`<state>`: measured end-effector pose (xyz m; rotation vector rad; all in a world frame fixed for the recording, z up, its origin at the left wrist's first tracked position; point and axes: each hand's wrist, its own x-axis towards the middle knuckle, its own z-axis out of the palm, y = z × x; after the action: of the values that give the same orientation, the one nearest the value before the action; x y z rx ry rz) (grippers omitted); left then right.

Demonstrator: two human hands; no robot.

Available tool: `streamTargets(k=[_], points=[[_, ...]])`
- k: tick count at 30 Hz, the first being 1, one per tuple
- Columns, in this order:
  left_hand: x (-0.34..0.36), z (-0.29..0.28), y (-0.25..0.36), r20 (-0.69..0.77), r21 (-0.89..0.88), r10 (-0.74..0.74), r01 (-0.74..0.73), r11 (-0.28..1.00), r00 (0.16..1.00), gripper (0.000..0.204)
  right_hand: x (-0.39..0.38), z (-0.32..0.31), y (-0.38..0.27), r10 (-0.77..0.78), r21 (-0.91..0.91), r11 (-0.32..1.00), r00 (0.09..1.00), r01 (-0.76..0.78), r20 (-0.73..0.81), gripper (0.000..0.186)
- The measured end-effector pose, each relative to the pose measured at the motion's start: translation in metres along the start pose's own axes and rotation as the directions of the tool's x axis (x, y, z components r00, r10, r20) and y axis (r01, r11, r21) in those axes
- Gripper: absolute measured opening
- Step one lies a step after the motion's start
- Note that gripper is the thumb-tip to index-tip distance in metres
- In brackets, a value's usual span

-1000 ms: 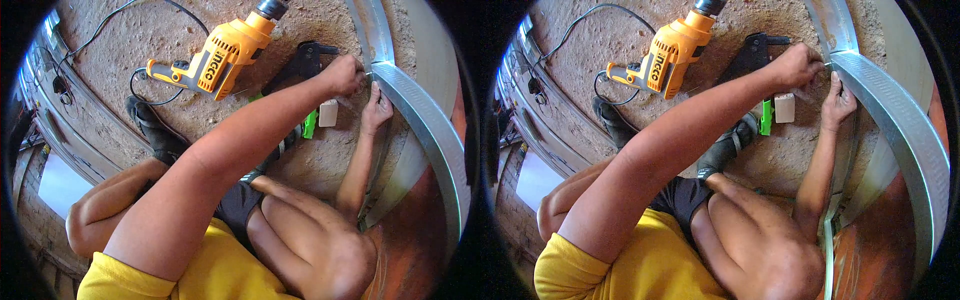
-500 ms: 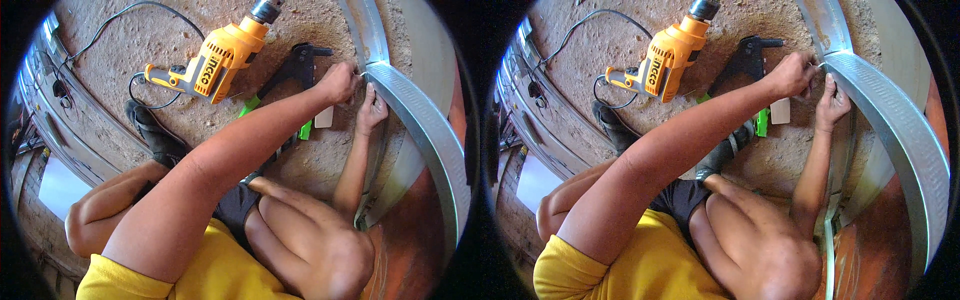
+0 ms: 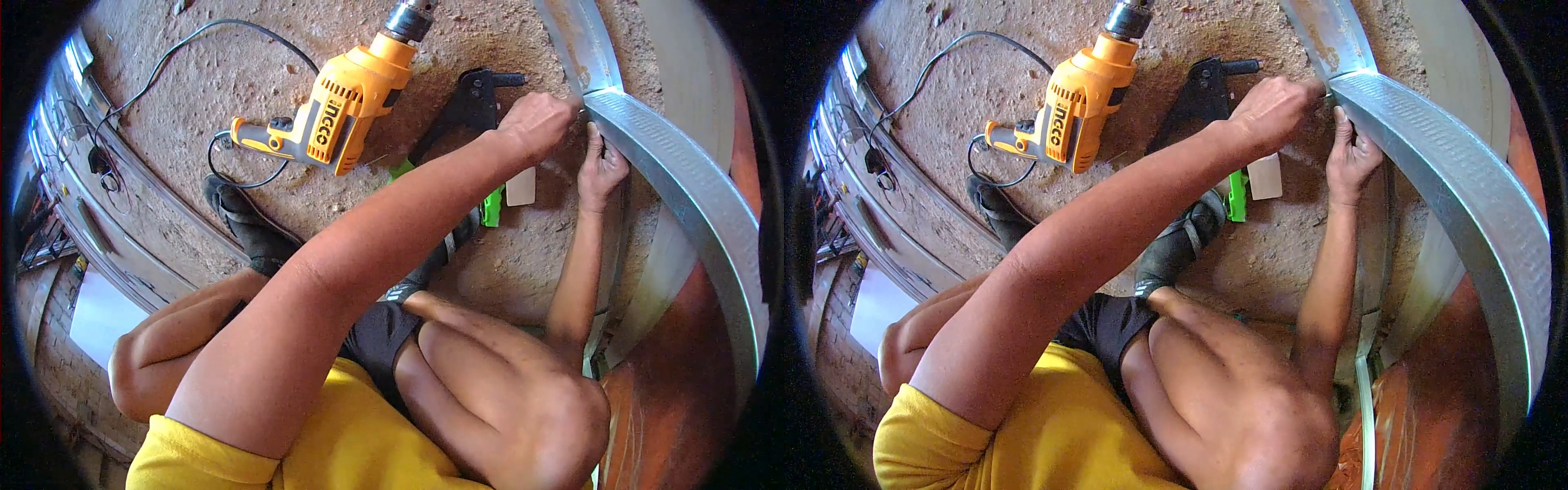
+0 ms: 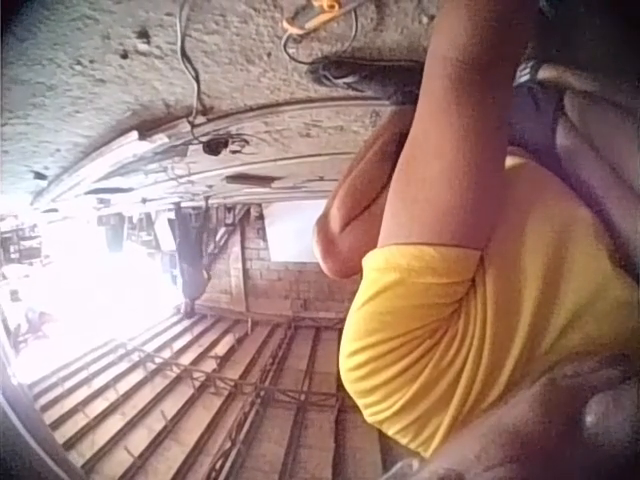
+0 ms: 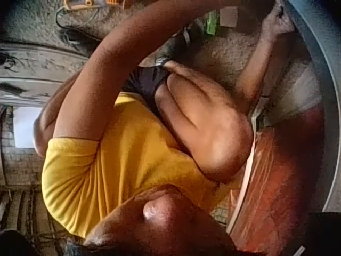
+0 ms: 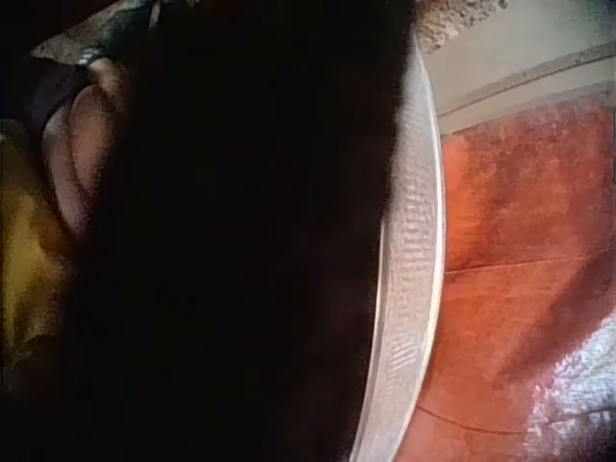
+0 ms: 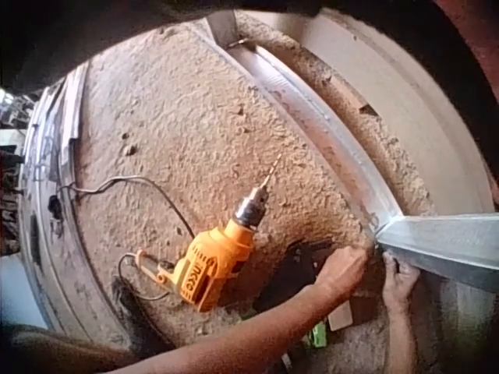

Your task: Assembling a metal frame by joining studs using an electric drill and a rivet gun.

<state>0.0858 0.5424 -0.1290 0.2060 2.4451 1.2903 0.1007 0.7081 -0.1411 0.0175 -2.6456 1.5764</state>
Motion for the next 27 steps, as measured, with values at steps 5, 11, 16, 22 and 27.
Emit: streamTargets(k=[5, 11, 16, 22, 27], points=[[0.003, -0.006, 0.0, 0.05, 0.11, 0.044, -0.05, 0.993, 0.998, 0.024, 0.002, 0.001, 0.007, -0.042, -0.049, 0.998, 0.999, 0.042, -0.004, 0.019], [0.002, 0.006, -0.007, -0.077, 0.018, 0.061, -0.06, 0.998, 0.995, 0.017, 0.005, 0.008, 0.0, -0.029, -0.064, 0.998, 0.999, 0.028, -0.02, 0.02], [0.003, 0.011, -0.009, -0.011, -0.513, -0.105, 0.084, 0.854, 0.994, 0.022, 0.003, 0.009, -0.003, 0.017, -0.058, 0.998, 0.999, -0.019, -0.042, 0.019], [-0.003, 0.021, -0.006, -0.206, -0.205, -0.068, 0.025, 0.979, 0.976, 0.015, 0.0, 0.008, -0.001, -0.012, -0.055, 0.998, 0.999, 0.01, -0.043, 0.017], [-0.003, 0.009, 0.008, -0.078, -0.105, -0.11, 0.101, 0.989, 0.991, 0.017, 0.0, 0.002, -0.001, 0.005, -0.042, 0.999, 0.999, -0.007, -0.042, 0.017]])
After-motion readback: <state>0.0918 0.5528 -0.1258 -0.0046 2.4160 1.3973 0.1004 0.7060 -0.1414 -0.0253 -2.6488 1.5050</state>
